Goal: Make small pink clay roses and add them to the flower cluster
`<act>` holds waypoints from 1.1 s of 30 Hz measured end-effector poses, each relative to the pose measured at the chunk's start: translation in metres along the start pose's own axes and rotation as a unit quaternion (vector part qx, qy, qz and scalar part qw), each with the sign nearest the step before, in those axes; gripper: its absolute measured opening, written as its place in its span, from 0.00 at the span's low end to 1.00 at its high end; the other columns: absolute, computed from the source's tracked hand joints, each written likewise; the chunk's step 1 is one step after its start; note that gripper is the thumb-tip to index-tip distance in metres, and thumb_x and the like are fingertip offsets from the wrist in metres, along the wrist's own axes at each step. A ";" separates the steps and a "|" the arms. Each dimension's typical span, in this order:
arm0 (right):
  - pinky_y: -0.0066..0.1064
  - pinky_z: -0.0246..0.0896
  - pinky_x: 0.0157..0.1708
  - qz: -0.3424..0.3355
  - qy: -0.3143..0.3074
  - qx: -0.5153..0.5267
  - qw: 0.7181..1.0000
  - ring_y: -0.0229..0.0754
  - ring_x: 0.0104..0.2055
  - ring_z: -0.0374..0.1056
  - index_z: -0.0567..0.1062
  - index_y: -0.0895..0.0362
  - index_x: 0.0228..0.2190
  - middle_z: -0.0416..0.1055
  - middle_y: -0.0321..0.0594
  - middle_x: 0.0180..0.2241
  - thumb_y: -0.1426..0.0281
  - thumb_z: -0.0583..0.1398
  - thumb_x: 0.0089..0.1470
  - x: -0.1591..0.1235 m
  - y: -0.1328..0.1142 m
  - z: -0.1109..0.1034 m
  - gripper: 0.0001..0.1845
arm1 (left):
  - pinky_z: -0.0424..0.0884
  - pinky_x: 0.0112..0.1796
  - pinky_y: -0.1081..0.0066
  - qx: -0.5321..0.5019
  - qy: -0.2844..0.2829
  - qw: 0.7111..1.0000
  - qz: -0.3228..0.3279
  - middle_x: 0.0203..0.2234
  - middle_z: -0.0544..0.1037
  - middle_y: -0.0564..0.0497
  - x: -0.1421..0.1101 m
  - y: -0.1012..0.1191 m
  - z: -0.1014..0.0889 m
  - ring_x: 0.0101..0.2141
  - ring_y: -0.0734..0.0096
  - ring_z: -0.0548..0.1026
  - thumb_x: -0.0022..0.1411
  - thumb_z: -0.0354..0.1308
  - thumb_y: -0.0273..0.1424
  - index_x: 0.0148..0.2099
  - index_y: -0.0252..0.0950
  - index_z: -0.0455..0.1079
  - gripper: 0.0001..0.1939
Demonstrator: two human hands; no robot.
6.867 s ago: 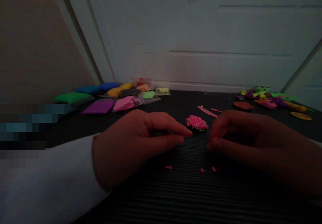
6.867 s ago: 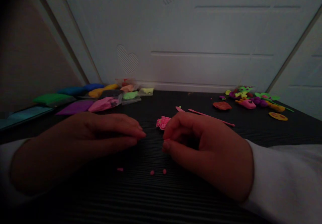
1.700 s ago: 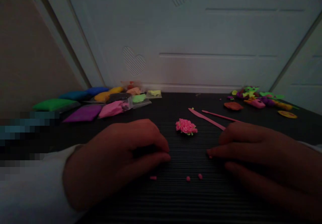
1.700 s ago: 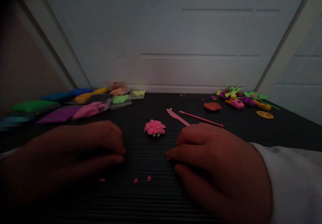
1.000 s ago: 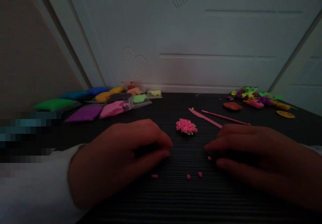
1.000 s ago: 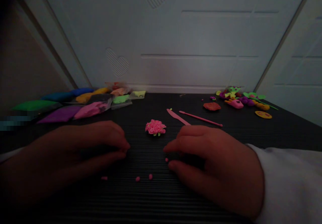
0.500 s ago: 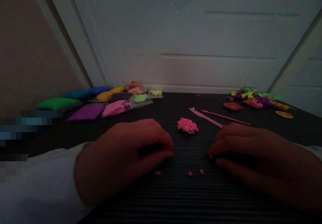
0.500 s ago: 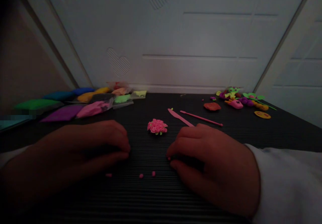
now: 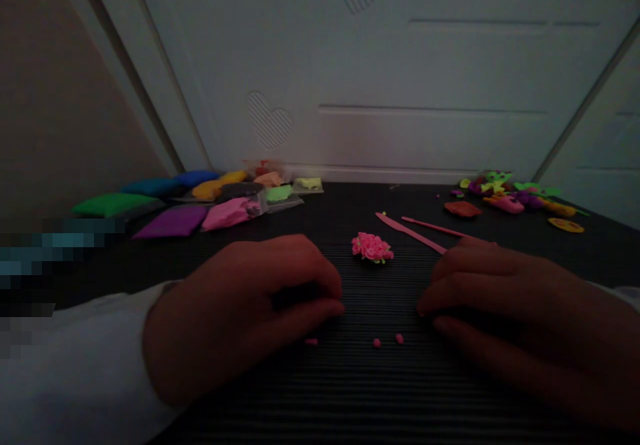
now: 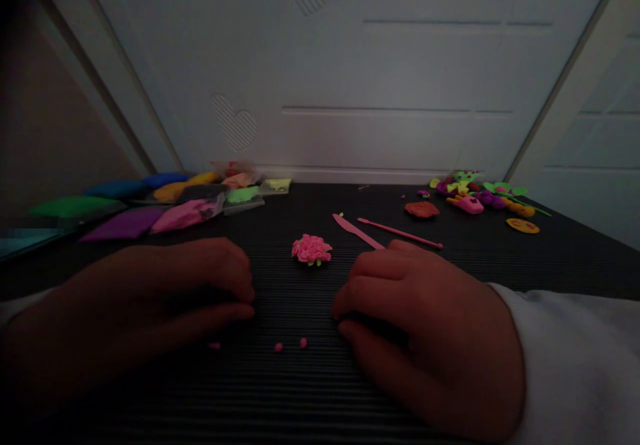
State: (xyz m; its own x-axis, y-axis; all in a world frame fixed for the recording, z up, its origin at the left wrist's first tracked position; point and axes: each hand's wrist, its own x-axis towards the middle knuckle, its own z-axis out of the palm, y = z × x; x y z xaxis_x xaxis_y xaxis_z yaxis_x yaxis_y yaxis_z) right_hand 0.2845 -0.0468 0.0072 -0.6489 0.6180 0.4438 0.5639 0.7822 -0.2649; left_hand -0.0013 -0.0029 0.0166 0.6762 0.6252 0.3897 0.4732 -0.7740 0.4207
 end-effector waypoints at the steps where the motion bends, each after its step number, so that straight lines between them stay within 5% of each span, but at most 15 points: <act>1: 0.29 0.65 0.33 -0.004 0.005 0.003 1.000 0.35 0.33 0.72 0.80 0.54 0.39 0.75 0.33 0.33 0.78 0.56 0.61 0.000 0.000 0.000 0.14 | 0.72 0.32 0.82 -0.004 0.000 1.000 -0.003 0.30 0.81 0.60 0.000 0.000 0.000 0.30 0.78 0.78 0.62 0.65 0.27 0.35 0.43 0.78 0.04; 7: 0.27 0.66 0.31 -0.025 0.008 -0.001 1.000 0.35 0.33 0.73 0.78 0.53 0.43 0.77 0.34 0.34 0.78 0.57 0.63 0.000 0.002 -0.001 0.12 | 0.76 0.38 0.80 -0.038 0.031 0.999 -0.011 0.33 0.84 0.60 -0.002 0.004 0.005 0.32 0.77 0.80 0.62 0.63 0.27 0.37 0.45 0.79 0.06; 16: 0.29 0.63 0.32 -0.078 0.053 -0.037 0.995 0.36 0.35 0.72 0.77 0.53 0.46 0.77 0.34 0.35 0.74 0.59 0.67 0.013 -0.004 0.000 0.09 | 0.76 0.32 0.87 -0.157 0.050 0.984 -0.062 0.35 0.85 0.67 -0.004 0.011 0.013 0.31 0.82 0.83 0.67 0.61 0.28 0.64 0.57 0.67 0.27; 20: 0.31 0.60 0.33 -0.077 0.074 -0.034 0.994 0.37 0.35 0.71 0.79 0.54 0.47 0.78 0.34 0.37 0.71 0.57 0.69 0.026 -0.010 0.011 0.11 | 0.77 0.36 0.88 -0.175 0.014 0.979 -0.108 0.38 0.86 0.68 -0.004 0.015 0.009 0.34 0.82 0.84 0.68 0.60 0.28 0.71 0.60 0.57 0.35; 25: 0.32 0.56 0.35 -0.080 0.076 -0.045 0.993 0.38 0.36 0.67 0.79 0.53 0.48 0.77 0.33 0.37 0.71 0.59 0.69 0.039 -0.012 0.019 0.10 | 0.79 0.33 0.84 -0.250 -0.035 0.954 -0.164 0.41 0.87 0.61 0.001 0.022 0.005 0.41 0.71 0.86 0.68 0.59 0.29 0.76 0.53 0.45 0.41; 30: 0.33 0.59 0.38 -0.087 0.103 -0.031 0.990 0.39 0.39 0.71 0.81 0.57 0.43 0.78 0.36 0.36 0.71 0.58 0.70 0.044 -0.010 0.021 0.10 | 0.77 0.34 0.84 -0.245 -0.035 0.953 -0.175 0.35 0.86 0.64 0.001 0.021 0.004 0.36 0.75 0.85 0.69 0.58 0.31 0.77 0.55 0.44 0.41; 33: 0.33 0.59 0.36 -0.093 0.106 -0.020 0.990 0.38 0.37 0.71 0.81 0.58 0.41 0.78 0.36 0.35 0.71 0.57 0.71 0.039 -0.006 0.018 0.12 | 0.78 0.33 0.83 -0.238 -0.033 0.955 -0.177 0.40 0.86 0.62 -0.001 0.016 0.004 0.36 0.74 0.85 0.69 0.59 0.33 0.77 0.56 0.44 0.41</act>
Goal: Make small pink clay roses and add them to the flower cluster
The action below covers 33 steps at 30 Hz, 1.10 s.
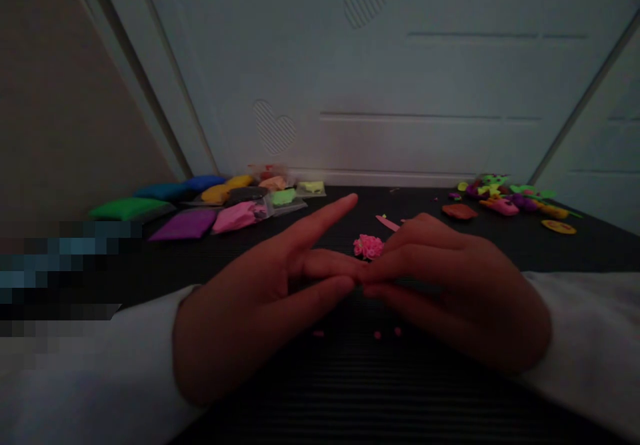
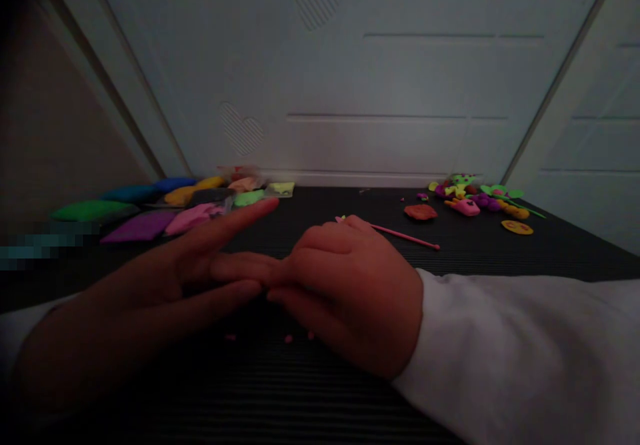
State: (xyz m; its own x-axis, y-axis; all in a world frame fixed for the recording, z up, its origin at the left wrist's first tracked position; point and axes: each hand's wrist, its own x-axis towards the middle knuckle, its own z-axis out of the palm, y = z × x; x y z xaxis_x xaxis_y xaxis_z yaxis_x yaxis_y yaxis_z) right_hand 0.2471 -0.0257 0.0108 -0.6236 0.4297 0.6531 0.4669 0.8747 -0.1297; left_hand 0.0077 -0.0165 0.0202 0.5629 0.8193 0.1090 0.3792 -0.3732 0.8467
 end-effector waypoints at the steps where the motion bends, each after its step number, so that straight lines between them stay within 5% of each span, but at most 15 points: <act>1: 0.33 0.59 0.36 0.003 -0.006 0.003 1.000 0.37 0.37 0.71 0.81 0.58 0.40 0.78 0.36 0.36 0.71 0.58 0.70 -0.003 0.002 -0.002 0.10 | 0.79 0.34 0.82 -0.003 0.013 1.000 0.008 0.42 0.86 0.61 0.000 -0.001 0.000 0.38 0.72 0.85 0.68 0.61 0.34 0.77 0.55 0.46 0.42; 5: 0.32 0.61 0.36 0.029 -0.044 0.012 0.999 0.35 0.37 0.72 0.82 0.56 0.38 0.78 0.33 0.35 0.74 0.62 0.65 -0.014 0.008 -0.008 0.07 | 0.79 0.47 0.75 0.014 0.090 0.995 0.047 0.42 0.86 0.58 0.002 -0.004 -0.002 0.44 0.67 0.84 0.66 0.65 0.36 0.73 0.51 0.58 0.36; 9: 0.31 0.62 0.37 0.053 -0.078 0.020 0.995 0.35 0.38 0.73 0.84 0.56 0.38 0.79 0.33 0.35 0.77 0.60 0.62 -0.017 0.009 -0.009 0.11 | 0.77 0.52 0.71 0.029 0.106 0.993 0.053 0.39 0.86 0.59 0.003 -0.005 -0.004 0.40 0.70 0.84 0.67 0.64 0.36 0.68 0.48 0.64 0.30; 16: 0.26 0.64 0.32 0.080 -0.085 0.047 0.992 0.33 0.35 0.72 0.85 0.57 0.41 0.79 0.34 0.35 0.78 0.56 0.62 -0.015 0.004 -0.012 0.17 | 0.75 0.46 0.85 0.057 0.098 0.991 0.071 0.38 0.86 0.65 0.004 -0.007 -0.007 0.38 0.81 0.82 0.68 0.63 0.34 0.66 0.50 0.65 0.26; 22: 0.19 0.65 0.32 0.102 -0.046 0.043 0.993 0.28 0.37 0.72 0.83 0.52 0.40 0.79 0.29 0.37 0.78 0.55 0.62 -0.024 0.003 -0.015 0.17 | 0.76 0.46 0.83 0.041 0.100 0.992 0.064 0.38 0.85 0.67 0.003 -0.009 -0.007 0.34 0.82 0.82 0.68 0.63 0.35 0.64 0.53 0.67 0.24; 33: 0.31 0.63 0.32 0.078 -0.067 0.023 0.994 0.33 0.36 0.72 0.83 0.53 0.38 0.77 0.33 0.35 0.77 0.55 0.59 -0.026 -0.005 -0.018 0.17 | 0.74 0.35 0.89 0.077 0.081 0.991 0.068 0.36 0.84 0.66 0.005 -0.008 -0.011 0.34 0.83 0.82 0.69 0.63 0.34 0.61 0.52 0.69 0.20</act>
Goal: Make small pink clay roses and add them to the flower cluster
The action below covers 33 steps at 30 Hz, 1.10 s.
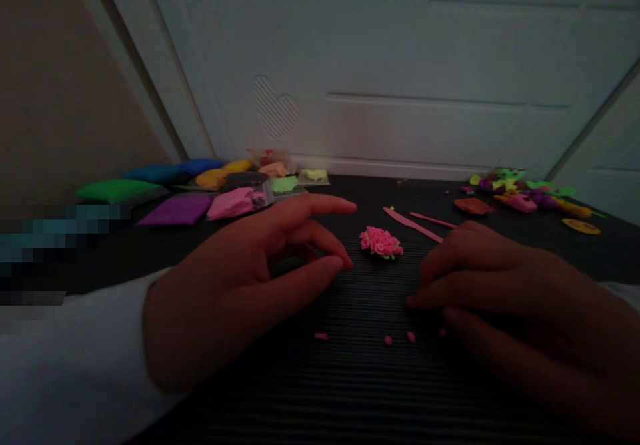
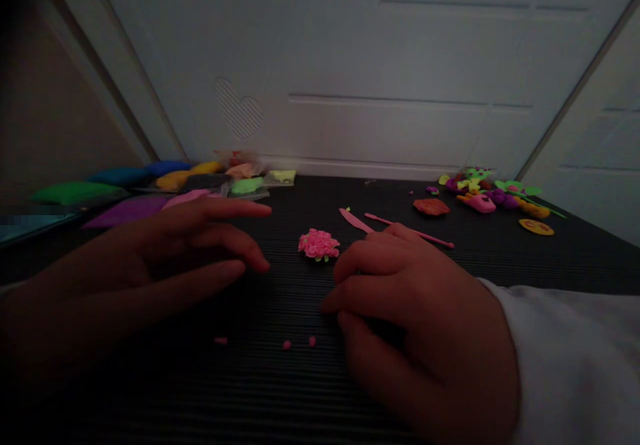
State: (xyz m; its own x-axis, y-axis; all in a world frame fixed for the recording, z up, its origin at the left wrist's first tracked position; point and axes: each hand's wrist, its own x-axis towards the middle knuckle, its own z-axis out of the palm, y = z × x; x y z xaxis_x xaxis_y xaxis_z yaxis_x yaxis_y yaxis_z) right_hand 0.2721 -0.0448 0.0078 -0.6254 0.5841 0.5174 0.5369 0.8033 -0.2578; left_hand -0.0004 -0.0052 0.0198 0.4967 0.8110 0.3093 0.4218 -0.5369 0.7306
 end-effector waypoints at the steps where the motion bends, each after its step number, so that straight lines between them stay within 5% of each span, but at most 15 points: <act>1: 0.31 0.63 0.32 0.000 -0.001 0.002 1.000 0.33 0.35 0.72 0.83 0.53 0.38 0.77 0.33 0.35 0.77 0.55 0.59 0.000 0.000 0.000 0.17 | 0.74 0.35 0.89 0.000 -0.002 1.000 0.003 0.36 0.84 0.66 0.000 0.000 0.000 0.34 0.83 0.82 0.69 0.63 0.33 0.60 0.52 0.70 0.20; 11: 0.20 0.63 0.32 0.007 0.021 0.018 1.000 0.27 0.39 0.70 0.81 0.53 0.39 0.76 0.29 0.37 0.78 0.57 0.62 0.001 0.006 0.001 0.14 | 0.75 0.38 0.86 -0.004 0.012 1.000 -0.003 0.35 0.84 0.65 -0.002 0.001 0.003 0.33 0.82 0.82 0.67 0.63 0.33 0.58 0.51 0.72 0.18; 33: 0.35 0.63 0.37 -0.041 -0.028 -0.015 0.999 0.38 0.38 0.71 0.84 0.55 0.42 0.77 0.37 0.37 0.77 0.57 0.61 0.005 0.001 -0.002 0.16 | 0.75 0.35 0.84 -0.005 -0.003 1.000 0.002 0.33 0.83 0.64 -0.002 0.004 0.004 0.31 0.81 0.80 0.68 0.62 0.32 0.56 0.47 0.73 0.15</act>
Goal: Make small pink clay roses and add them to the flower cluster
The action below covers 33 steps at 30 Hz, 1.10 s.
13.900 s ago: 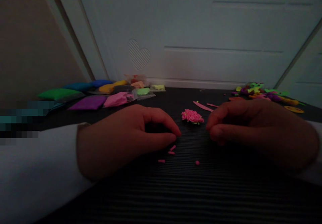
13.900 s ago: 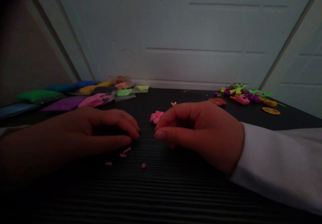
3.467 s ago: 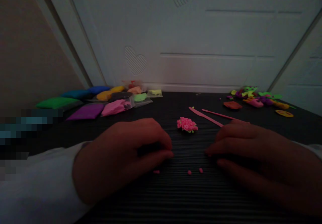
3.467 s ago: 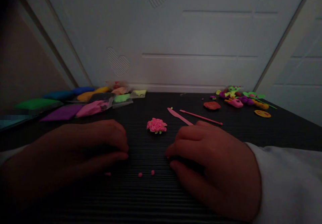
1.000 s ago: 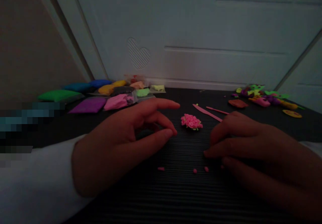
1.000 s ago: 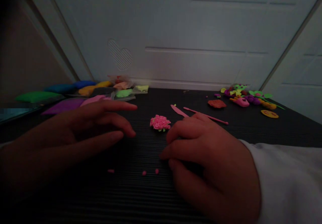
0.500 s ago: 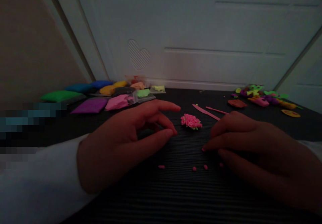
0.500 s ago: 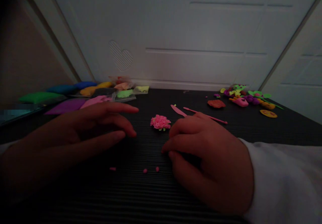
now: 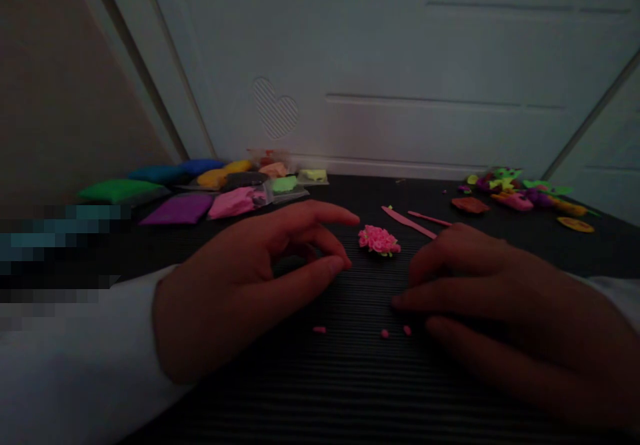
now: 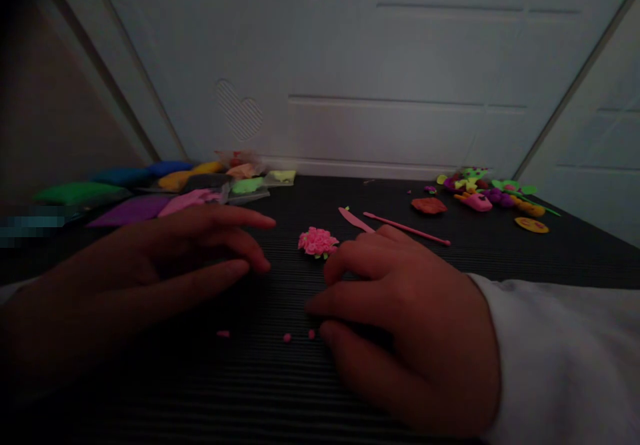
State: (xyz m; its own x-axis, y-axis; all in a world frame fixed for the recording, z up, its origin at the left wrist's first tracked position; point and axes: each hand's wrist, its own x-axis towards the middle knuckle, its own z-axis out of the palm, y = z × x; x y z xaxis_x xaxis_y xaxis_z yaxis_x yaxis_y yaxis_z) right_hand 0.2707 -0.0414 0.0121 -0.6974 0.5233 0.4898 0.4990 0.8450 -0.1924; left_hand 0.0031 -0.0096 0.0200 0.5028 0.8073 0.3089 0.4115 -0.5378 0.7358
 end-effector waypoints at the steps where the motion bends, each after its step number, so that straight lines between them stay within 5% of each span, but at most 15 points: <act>1: 0.35 0.64 0.38 -0.002 -0.001 -0.001 1.000 0.39 0.39 0.72 0.83 0.55 0.44 0.78 0.38 0.39 0.78 0.57 0.61 0.000 0.000 0.000 0.17 | 0.76 0.36 0.84 0.005 -0.001 1.000 -0.001 0.33 0.83 0.64 0.001 0.000 0.000 0.31 0.81 0.80 0.68 0.62 0.31 0.56 0.47 0.73 0.15; 7: 0.36 0.63 0.35 0.013 -0.014 -0.002 1.000 0.39 0.36 0.72 0.83 0.55 0.37 0.77 0.39 0.36 0.76 0.57 0.63 0.000 0.001 -0.001 0.13 | 0.76 0.36 0.83 0.012 0.015 1.000 0.004 0.33 0.83 0.62 0.002 0.004 0.002 0.33 0.79 0.81 0.67 0.62 0.30 0.53 0.46 0.75 0.14; 13: 0.39 0.64 0.38 -0.013 -0.033 -0.008 0.999 0.42 0.38 0.71 0.82 0.54 0.45 0.78 0.40 0.41 0.74 0.58 0.64 0.001 0.001 -0.001 0.13 | 0.76 0.35 0.81 0.015 0.017 1.000 -0.002 0.32 0.83 0.62 -0.001 0.005 0.001 0.29 0.79 0.79 0.66 0.62 0.32 0.53 0.44 0.75 0.13; 18: 0.36 0.63 0.38 0.009 -0.014 0.005 1.000 0.39 0.38 0.72 0.82 0.55 0.39 0.77 0.37 0.38 0.75 0.58 0.64 0.001 0.001 -0.001 0.11 | 0.76 0.37 0.81 0.023 0.017 1.000 0.003 0.32 0.84 0.62 0.002 0.004 0.000 0.31 0.78 0.80 0.66 0.61 0.32 0.52 0.44 0.75 0.12; 23: 0.40 0.65 0.41 -0.009 -0.037 -0.007 0.999 0.42 0.41 0.72 0.81 0.55 0.49 0.78 0.39 0.44 0.71 0.57 0.67 0.001 0.001 -0.001 0.15 | 0.75 0.37 0.82 0.011 0.021 1.000 0.007 0.32 0.84 0.64 0.002 0.006 0.003 0.31 0.80 0.80 0.65 0.62 0.31 0.51 0.44 0.76 0.13; 33: 0.35 0.68 0.37 -0.011 -0.022 0.005 1.000 0.41 0.39 0.74 0.82 0.55 0.44 0.78 0.41 0.39 0.75 0.58 0.65 0.001 0.000 -0.002 0.13 | 0.77 0.37 0.78 0.034 0.016 0.999 0.005 0.33 0.84 0.60 0.002 0.006 0.001 0.31 0.75 0.81 0.65 0.61 0.32 0.51 0.43 0.76 0.12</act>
State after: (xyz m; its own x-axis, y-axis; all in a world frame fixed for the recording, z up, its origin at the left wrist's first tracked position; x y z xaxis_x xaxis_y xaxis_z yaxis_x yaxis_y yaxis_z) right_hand 0.2710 -0.0406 0.0139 -0.7305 0.5079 0.4566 0.4771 0.8579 -0.1910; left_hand 0.0071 -0.0115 0.0242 0.4832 0.8087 0.3354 0.4585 -0.5601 0.6900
